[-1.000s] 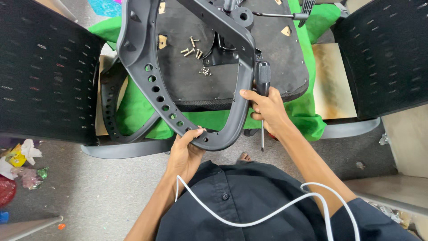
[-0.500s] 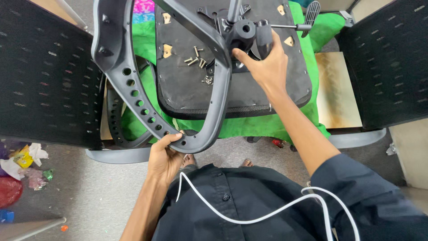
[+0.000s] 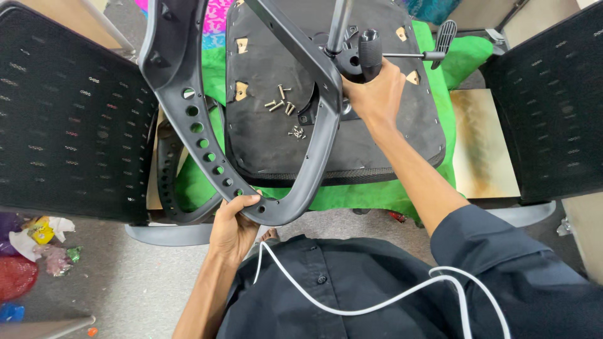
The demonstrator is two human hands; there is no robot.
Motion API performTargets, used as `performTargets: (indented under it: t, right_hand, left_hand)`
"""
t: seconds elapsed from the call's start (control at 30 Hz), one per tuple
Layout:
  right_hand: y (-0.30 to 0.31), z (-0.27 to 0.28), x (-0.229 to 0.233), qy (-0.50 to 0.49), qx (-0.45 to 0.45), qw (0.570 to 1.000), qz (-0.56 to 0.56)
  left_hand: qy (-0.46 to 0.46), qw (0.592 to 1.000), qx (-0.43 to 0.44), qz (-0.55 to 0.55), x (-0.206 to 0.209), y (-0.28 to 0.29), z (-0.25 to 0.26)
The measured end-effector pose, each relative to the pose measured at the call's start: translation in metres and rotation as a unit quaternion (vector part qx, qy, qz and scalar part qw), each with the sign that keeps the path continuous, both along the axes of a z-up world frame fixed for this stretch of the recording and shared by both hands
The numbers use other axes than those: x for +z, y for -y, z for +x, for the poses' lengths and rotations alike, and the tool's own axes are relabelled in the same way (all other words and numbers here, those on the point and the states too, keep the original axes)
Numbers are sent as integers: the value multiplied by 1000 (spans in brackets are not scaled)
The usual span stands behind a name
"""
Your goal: The person attaches a black plastic base to a chair mechanism using a screwdriver and several screws. They align the base, insert screws, and tighten them to secure the base to the mechanism.
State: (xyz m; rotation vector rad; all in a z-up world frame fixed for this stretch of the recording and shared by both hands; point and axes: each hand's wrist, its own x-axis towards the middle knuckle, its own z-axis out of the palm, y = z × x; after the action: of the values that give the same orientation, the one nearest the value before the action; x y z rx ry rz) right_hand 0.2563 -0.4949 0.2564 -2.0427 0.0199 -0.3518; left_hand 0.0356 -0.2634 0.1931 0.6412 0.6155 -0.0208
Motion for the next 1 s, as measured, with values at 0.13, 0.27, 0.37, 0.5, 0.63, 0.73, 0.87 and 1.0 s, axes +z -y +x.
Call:
performTargets:
  t: [0.13, 0.27, 0.37, 0.5, 0.63, 0.73, 0.87, 1.0]
  right_hand:
    - [21, 13, -9, 78, 56, 995, 3]
    - [50, 40, -22, 91, 105, 990, -16]
    - [69, 64, -30, 84, 148, 985, -15]
    - [90, 93, -34, 58, 178, 982, -28]
    - [103, 115, -37, 6, 200, 979, 29]
    - [115, 131, -39, -33, 226, 971, 70]
    - [127, 149, -41, -14, 256, 963, 85]
    - [135, 158, -46, -56, 219, 969, 104]
  left_hand:
    - [-18, 1000, -9, 14, 5, 1, 3]
    - [-35, 999, 0, 23, 5, 1, 9]
    - [-42, 999, 3, 29, 2, 0, 11]
    - [-22, 999, 0, 32, 0, -2, 11]
    - [-24, 999, -10, 30, 0, 1, 12]
    - [-19, 999, -20, 31, 1, 5, 16]
    - [-13, 999, -17, 30, 6, 9, 22]
    - [-23, 999, -24, 39, 12, 12, 23]
